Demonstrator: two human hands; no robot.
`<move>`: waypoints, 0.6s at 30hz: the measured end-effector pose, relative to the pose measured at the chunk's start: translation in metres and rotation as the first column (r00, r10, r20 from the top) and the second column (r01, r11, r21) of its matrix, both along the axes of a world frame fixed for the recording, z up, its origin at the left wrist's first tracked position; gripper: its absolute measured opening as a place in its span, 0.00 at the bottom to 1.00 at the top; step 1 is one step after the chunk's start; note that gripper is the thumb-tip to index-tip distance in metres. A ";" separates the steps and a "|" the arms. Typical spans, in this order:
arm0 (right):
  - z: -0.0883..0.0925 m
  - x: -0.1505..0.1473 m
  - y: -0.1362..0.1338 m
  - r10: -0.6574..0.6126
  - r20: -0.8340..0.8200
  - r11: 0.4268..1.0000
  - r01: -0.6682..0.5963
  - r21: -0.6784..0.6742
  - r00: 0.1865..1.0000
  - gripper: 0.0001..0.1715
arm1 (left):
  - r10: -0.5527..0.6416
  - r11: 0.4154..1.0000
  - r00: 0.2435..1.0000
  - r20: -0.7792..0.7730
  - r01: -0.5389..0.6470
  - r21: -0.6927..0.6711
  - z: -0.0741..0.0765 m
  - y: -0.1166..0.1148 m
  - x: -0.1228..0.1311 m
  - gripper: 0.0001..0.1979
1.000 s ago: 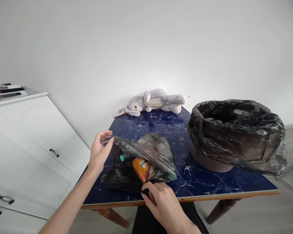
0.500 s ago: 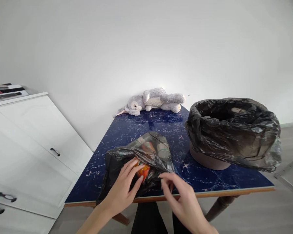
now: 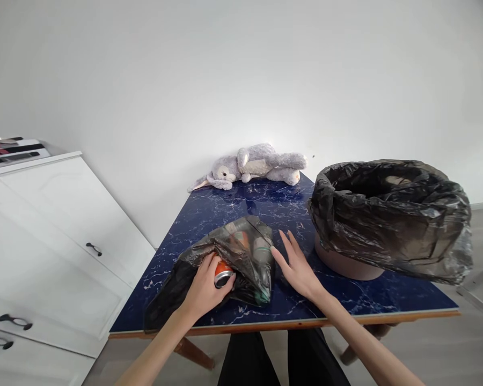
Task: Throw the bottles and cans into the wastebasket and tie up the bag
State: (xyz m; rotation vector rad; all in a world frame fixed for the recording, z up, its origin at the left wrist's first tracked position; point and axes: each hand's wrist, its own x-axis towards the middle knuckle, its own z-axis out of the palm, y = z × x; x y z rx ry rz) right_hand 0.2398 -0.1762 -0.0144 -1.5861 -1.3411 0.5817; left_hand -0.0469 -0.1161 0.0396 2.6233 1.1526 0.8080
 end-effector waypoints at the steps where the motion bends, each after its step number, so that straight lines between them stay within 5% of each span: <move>1: 0.001 0.001 0.006 0.024 -0.012 0.999 -0.024 -0.023 1.000 0.49 | -0.001 1.000 1.000 0.012 0.001 0.020 -0.002 0.005 -0.002 0.20; 10: 0.004 0.020 0.053 0.016 -0.054 0.999 -0.019 -0.041 0.998 0.56 | -0.100 0.995 0.993 0.066 0.098 0.035 -0.012 0.052 0.022 0.26; 18: -0.005 0.024 0.052 -0.095 0.042 0.995 0.096 0.001 0.995 0.51 | -0.185 0.983 0.980 0.080 0.183 0.024 -0.023 0.079 0.069 0.32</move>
